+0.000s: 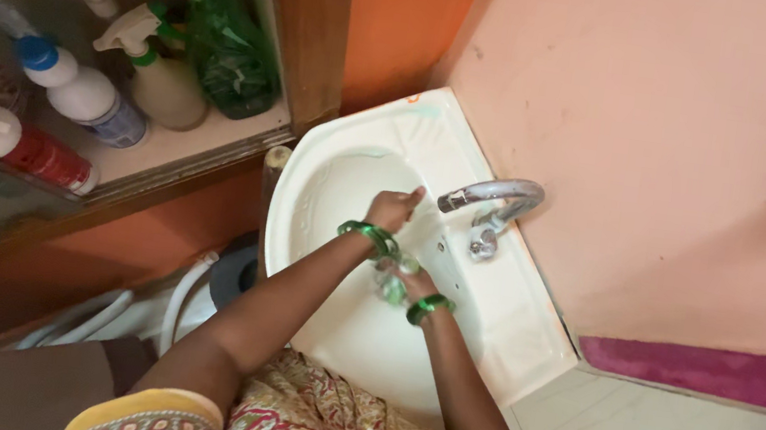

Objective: The person scrubs a white bathroom sink with a green sponge, focusing on the basin, faucet, and surrounding surfaces. They rinse the sponge under running water and continue wiping the sink until the end of the clip.

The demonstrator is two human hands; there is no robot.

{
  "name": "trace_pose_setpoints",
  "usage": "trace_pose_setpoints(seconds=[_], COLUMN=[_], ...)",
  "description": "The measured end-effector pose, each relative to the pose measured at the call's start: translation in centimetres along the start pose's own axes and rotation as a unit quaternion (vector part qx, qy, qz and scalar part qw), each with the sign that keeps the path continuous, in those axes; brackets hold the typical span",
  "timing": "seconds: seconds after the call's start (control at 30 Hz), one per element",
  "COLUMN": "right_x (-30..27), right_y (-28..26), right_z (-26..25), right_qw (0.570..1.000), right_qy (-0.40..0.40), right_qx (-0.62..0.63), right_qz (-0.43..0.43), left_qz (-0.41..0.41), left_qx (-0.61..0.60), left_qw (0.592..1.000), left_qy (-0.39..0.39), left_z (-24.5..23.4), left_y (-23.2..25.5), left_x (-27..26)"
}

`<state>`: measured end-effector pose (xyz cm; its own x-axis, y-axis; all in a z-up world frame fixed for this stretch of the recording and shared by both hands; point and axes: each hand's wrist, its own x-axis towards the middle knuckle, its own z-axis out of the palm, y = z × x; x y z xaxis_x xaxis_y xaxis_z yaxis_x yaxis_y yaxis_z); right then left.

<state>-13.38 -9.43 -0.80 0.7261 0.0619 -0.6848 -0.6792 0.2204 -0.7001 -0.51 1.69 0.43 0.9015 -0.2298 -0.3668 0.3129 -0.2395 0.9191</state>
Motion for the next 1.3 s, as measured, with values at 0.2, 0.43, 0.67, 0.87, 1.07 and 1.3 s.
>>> trace_pose_setpoints(seconds=[0.2, 0.43, 0.67, 0.87, 1.07, 1.3], right_x=[4.9, 7.3, 4.8, 4.2, 4.8, 4.3], right_y=[-4.8, -4.6, -6.2, -9.4, -11.5, -11.7], right_z=[3.8, 3.3, 1.6, 2.4, 3.6, 1.9], right_qw=[0.991, 0.959, 0.970, 0.962, 0.929, 0.880], right_qy=[0.083, -0.018, 0.065, 0.010, -0.117, -0.087], right_qx=[-0.103, -0.202, -0.043, 0.259, 0.345, 0.464], right_qz=[-0.023, -0.196, -0.231, -0.090, -0.067, -0.057], left_qz=[-0.040, -0.170, -0.146, -0.085, -0.040, 0.015], left_qx=[0.006, -0.145, -0.357, -0.161, -0.155, 0.032], left_qw=[0.996, 0.974, 0.923, 0.982, 0.987, 0.999], left_qy=[0.076, -0.034, 0.004, -0.058, -0.027, 0.031], left_z=[-6.2, -6.5, -5.6, -3.7, -1.1, 0.3], left_y=[-4.7, -3.2, -1.3, -6.2, -6.5, -2.6], left_x=[-1.8, -5.2, -6.4, -3.7, -2.4, -2.0])
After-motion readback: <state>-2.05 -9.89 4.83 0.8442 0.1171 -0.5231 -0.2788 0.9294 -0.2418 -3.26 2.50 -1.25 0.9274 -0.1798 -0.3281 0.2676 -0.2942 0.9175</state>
